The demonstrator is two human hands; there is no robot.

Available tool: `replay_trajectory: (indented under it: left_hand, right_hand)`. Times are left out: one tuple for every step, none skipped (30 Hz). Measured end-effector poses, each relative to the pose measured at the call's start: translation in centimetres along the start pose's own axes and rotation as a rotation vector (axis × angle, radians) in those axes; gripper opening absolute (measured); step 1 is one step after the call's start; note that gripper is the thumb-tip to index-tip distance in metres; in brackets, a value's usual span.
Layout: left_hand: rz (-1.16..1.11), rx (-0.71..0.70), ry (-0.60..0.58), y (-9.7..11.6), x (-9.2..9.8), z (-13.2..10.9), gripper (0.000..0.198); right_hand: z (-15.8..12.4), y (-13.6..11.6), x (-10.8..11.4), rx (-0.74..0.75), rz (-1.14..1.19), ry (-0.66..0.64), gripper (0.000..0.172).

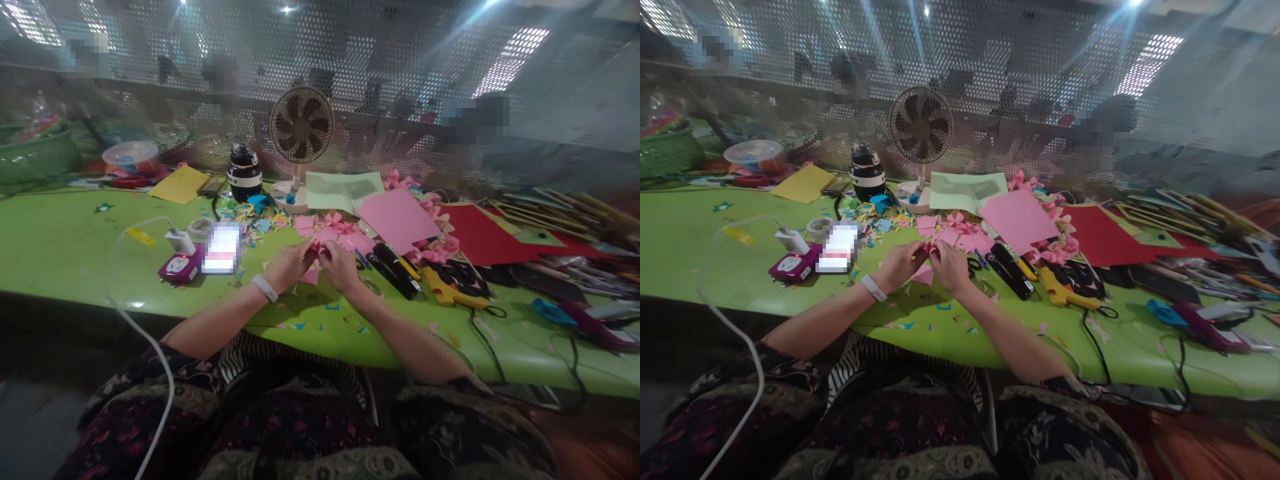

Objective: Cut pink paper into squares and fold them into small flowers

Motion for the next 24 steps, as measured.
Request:
replay_trajectory:
  left_hand:
    - [-0.001, 0.014, 0.001, -0.1, -0.1, 0.0, 0.021]
    - [0.002, 0.03, 0.0, -0.3, -0.2, 0.0, 0.021]
    - [0.009, 0.049, -0.005, -0.4, -0.3, 0.0, 0.021]
    - [0.021, 0.068, -0.014, -0.5, -0.4, 0.0, 0.021]
    - [0.035, 0.086, -0.027, -0.5, -0.5, 0.1, 0.022]
    - [0.051, 0.099, -0.041, -0.5, -0.5, 0.1, 0.023]
    - [0.07, 0.111, -0.054, -0.4, -0.6, 0.1, 0.025]
    - [0.089, 0.12, -0.067, -0.3, -0.6, 0.1, 0.027]
    - [0.109, 0.128, -0.08, -0.2, -0.6, 0.1, 0.028]
    - [0.13, 0.137, -0.09, -0.1, -0.5, 0.1, 0.029]
    - [0.151, 0.145, -0.1, -0.1, -0.5, 0.1, 0.029]
    - [0.17, 0.152, -0.11, 0.0, -0.4, 0.1, 0.028]
    - [0.186, 0.157, -0.119, 0.0, -0.4, 0.0, 0.028]
    - [0.198, 0.163, -0.127, 0.0, -0.4, 0.0, 0.028]
    - [0.205, 0.171, -0.133, 0.0, -0.4, 0.0, 0.028]
    - [0.204, 0.181, -0.137, 0.0, -0.5, -0.1, 0.028]
    - [0.195, 0.19, -0.14, 0.0, -0.6, -0.2, 0.029]
    - [0.175, 0.195, -0.14, 0.1, -0.7, -0.3, 0.029]
    - [0.148, 0.192, -0.141, 0.2, -1.0, -0.5, 0.029]
    - [0.118, 0.179, -0.142, 0.3, -1.3, -0.7, 0.031]
    - [0.089, 0.156, -0.144, 0.4, -1.7, -0.9, 0.039]
    - [0.063, 0.128, -0.15, 0.5, -2.2, -1.1, 0.052]
    - [0.044, 0.102, -0.152, 0.5, -2.7, -1.3, 0.065]
    - [0.03, 0.081, -0.154, 0.3, -3.3, -1.6, 0.077]
  right_hand:
    - [0.0, 0.0, -0.1, -0.015, 0.003, -0.012, 0.021]
    - [0.1, 0.1, -0.3, -0.028, 0.008, -0.026, 0.021]
    - [0.1, 0.1, -0.4, -0.038, 0.015, -0.038, 0.021]
    - [0.2, 0.1, -0.4, -0.046, 0.026, -0.049, 0.022]
    - [0.2, 0.1, -0.5, -0.052, 0.039, -0.057, 0.022]
    - [0.2, 0.2, -0.5, -0.056, 0.054, -0.063, 0.023]
    - [0.2, 0.2, -0.4, -0.061, 0.07, -0.067, 0.023]
    - [0.2, 0.2, -0.4, -0.062, 0.09, -0.072, 0.024]
    - [0.2, 0.2, -0.4, -0.057, 0.114, -0.078, 0.024]
    - [0.2, 0.1, -0.3, -0.046, 0.138, -0.085, 0.024]
    - [0.1, -0.1, -0.3, -0.029, 0.157, -0.092, 0.024]
    - [0.1, -0.3, -0.3, -0.009, 0.169, -0.099, 0.024]
    - [0.1, -0.5, -0.3, 0.012, 0.174, -0.104, 0.023]
    - [0.0, -0.7, -0.2, 0.029, 0.175, -0.106, 0.022]
    - [0.0, -0.8, -0.2, 0.04, 0.173, -0.104, 0.022]
    - [0.0, -0.8, -0.2, 0.044, 0.174, -0.102, 0.022]
    - [0.1, -0.7, -0.2, 0.044, 0.18, -0.101, 0.022]
    - [0.1, -0.6, -0.3, 0.04, 0.187, -0.101, 0.023]
    - [0.1, -0.5, -0.3, 0.035, 0.195, -0.104, 0.023]
    - [0.1, -0.4, -0.3, 0.031, 0.207, -0.108, 0.022]
    - [0.1, -0.3, -0.3, 0.03, 0.23, -0.119, 0.022]
    - [0.1, -0.2, -0.4, 0.034, 0.275, -0.142, 0.024]
    - [0.0, -0.3, -0.5, 0.043, 0.345, -0.178, 0.027]
    - [-0.2, -0.5, -0.6, 0.055, 0.432, -0.222, 0.032]
Point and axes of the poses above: each hand's wrist, its own z-axis towards the middle knuckle, its own x-axis out of the back of the hand, y = z × x, the point moved 8 cm from there along z, towards the middle knuckle, and after that the axes turned 15 degrees about -z, right-handed, at the moved point
